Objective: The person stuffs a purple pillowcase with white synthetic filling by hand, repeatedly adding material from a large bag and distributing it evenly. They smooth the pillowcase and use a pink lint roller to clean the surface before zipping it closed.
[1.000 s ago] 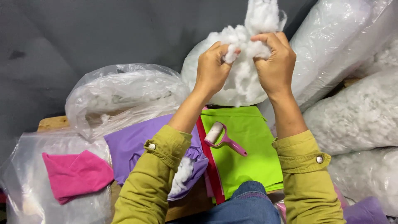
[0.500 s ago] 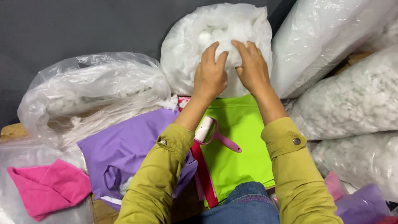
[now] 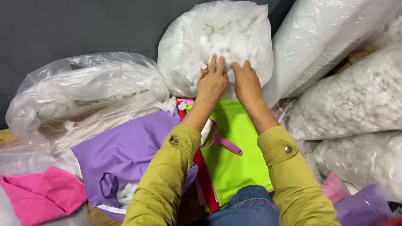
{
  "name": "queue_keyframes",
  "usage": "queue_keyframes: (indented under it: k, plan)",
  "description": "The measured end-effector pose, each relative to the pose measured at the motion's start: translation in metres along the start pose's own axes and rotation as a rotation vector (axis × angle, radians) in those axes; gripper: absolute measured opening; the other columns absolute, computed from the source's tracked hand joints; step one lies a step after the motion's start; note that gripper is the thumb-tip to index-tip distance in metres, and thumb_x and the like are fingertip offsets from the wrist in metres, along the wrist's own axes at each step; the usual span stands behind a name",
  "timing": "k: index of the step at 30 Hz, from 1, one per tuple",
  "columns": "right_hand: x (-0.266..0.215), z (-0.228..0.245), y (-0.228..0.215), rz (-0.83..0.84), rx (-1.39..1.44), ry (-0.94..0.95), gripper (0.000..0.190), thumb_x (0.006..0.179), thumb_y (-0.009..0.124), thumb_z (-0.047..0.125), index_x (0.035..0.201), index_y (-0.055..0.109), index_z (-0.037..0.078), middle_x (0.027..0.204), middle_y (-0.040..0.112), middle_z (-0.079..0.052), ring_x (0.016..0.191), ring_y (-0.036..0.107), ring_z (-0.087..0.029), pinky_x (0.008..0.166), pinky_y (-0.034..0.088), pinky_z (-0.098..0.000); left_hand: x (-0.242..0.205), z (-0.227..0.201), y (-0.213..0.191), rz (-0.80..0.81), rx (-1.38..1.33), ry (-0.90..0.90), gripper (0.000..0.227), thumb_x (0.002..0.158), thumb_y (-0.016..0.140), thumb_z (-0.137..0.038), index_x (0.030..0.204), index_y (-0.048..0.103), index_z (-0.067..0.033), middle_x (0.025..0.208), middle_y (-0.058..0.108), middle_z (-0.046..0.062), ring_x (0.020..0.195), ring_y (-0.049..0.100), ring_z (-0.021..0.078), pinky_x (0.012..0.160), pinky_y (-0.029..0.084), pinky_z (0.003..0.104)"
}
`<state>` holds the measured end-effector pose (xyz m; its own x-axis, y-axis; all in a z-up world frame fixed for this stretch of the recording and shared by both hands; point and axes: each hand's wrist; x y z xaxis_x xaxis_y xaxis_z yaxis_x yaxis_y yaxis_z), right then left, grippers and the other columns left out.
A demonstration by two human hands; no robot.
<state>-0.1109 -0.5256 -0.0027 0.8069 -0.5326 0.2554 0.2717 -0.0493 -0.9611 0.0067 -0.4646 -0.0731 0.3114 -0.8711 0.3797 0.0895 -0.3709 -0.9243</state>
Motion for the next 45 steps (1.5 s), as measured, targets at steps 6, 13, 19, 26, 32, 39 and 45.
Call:
queue_keyframes:
  k: [6, 13, 19, 26, 32, 39, 45]
  plan:
    - [0.003, -0.004, -0.065, -0.260, -0.003, -0.100, 0.046, 0.073, 0.074, -0.010, 0.115, 0.065, 0.007, 0.104, 0.060, -0.019, 0.095, 0.067, -0.042, 0.081, 0.057, -0.0525, 0.006, 0.015, -0.030, -0.732, 0.086, 0.094, 0.006, 0.084, 0.066, 0.001, 0.080, 0.070, -0.0006, 0.133, 0.060, 0.020, 0.127, 0.057, 0.0461, 0.077, 0.062, 0.040]
    - [-0.006, 0.008, -0.098, -0.520, 0.008, -0.217, 0.046, 0.066, 0.062, -0.019, 0.106, 0.068, 0.004, 0.097, 0.060, -0.015, 0.082, 0.061, -0.035, 0.075, 0.053, -0.0441, -0.014, -0.009, -0.083, -0.566, -0.145, -0.044, 0.007, 0.084, 0.066, 0.002, 0.082, 0.061, -0.0013, 0.143, 0.050, 0.020, 0.138, 0.050, 0.0450, 0.084, 0.060, 0.044]
    - [-0.016, 0.026, -0.126, -0.602, 0.014, -0.210, 0.043, 0.068, 0.061, -0.020, 0.104, 0.070, 0.001, 0.099, 0.062, -0.015, 0.087, 0.063, -0.033, 0.077, 0.054, -0.0426, -0.020, -0.011, -0.128, -0.461, -0.382, -0.134, 0.059, 0.079, 0.065, 0.000, 0.136, 0.050, -0.0085, 0.152, 0.038, 0.019, 0.147, 0.040, 0.0451, 0.096, 0.059, 0.047]
    - [-0.037, 0.054, -0.184, -0.742, 0.077, -0.249, 0.039, 0.068, 0.063, -0.019, 0.103, 0.067, -0.002, 0.103, 0.063, -0.016, 0.082, 0.061, -0.035, 0.075, 0.052, -0.0436, -0.078, 0.004, -0.216, -0.532, -0.671, -0.075, 0.076, 0.086, 0.075, -0.008, 0.152, 0.036, -0.0114, 0.155, 0.037, 0.020, 0.141, 0.052, 0.0402, 0.109, 0.052, 0.043]
    - [-0.099, 0.102, -0.194, -0.623, 0.288, -0.342, 0.024, 0.087, 0.073, 0.001, 0.107, 0.072, 0.013, 0.093, 0.057, -0.012, 0.089, 0.066, -0.039, 0.083, 0.055, -0.0451, -0.213, 0.037, -0.251, -0.343, -0.925, -0.200, 0.072, 0.087, 0.078, -0.011, 0.150, 0.044, -0.0064, 0.144, 0.045, 0.023, 0.135, 0.050, 0.0468, 0.101, 0.054, 0.051]
    - [-0.180, 0.172, -0.085, -0.371, 0.390, -0.755, 0.016, 0.091, 0.067, 0.007, 0.104, 0.071, 0.015, 0.096, 0.066, -0.011, 0.099, 0.069, -0.031, 0.084, 0.058, -0.0384, -0.347, 0.059, -0.264, -0.356, -0.827, -0.206, 0.110, 0.072, 0.093, -0.024, 0.159, 0.027, -0.0107, 0.159, 0.021, 0.032, 0.140, 0.036, 0.0585, 0.101, 0.051, 0.059]
    - [-0.219, 0.221, 0.003, -0.254, 0.248, -1.024, 0.005, 0.092, 0.069, 0.015, 0.092, 0.067, 0.020, 0.101, 0.069, -0.006, 0.095, 0.067, -0.025, 0.075, 0.058, -0.0293, -0.403, 0.071, -0.208, -0.219, -0.762, -0.154, 0.065, 0.083, 0.082, -0.033, 0.143, 0.059, -0.0189, 0.152, 0.043, 0.026, 0.135, 0.049, 0.0485, 0.104, 0.048, 0.054]
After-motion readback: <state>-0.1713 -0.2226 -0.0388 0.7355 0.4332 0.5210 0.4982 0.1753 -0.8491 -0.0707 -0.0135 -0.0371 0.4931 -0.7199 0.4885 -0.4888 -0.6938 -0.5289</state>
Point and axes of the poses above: each hand's wrist, its own x-axis towards the middle knuckle, its own y-axis out of the palm, z = x × y
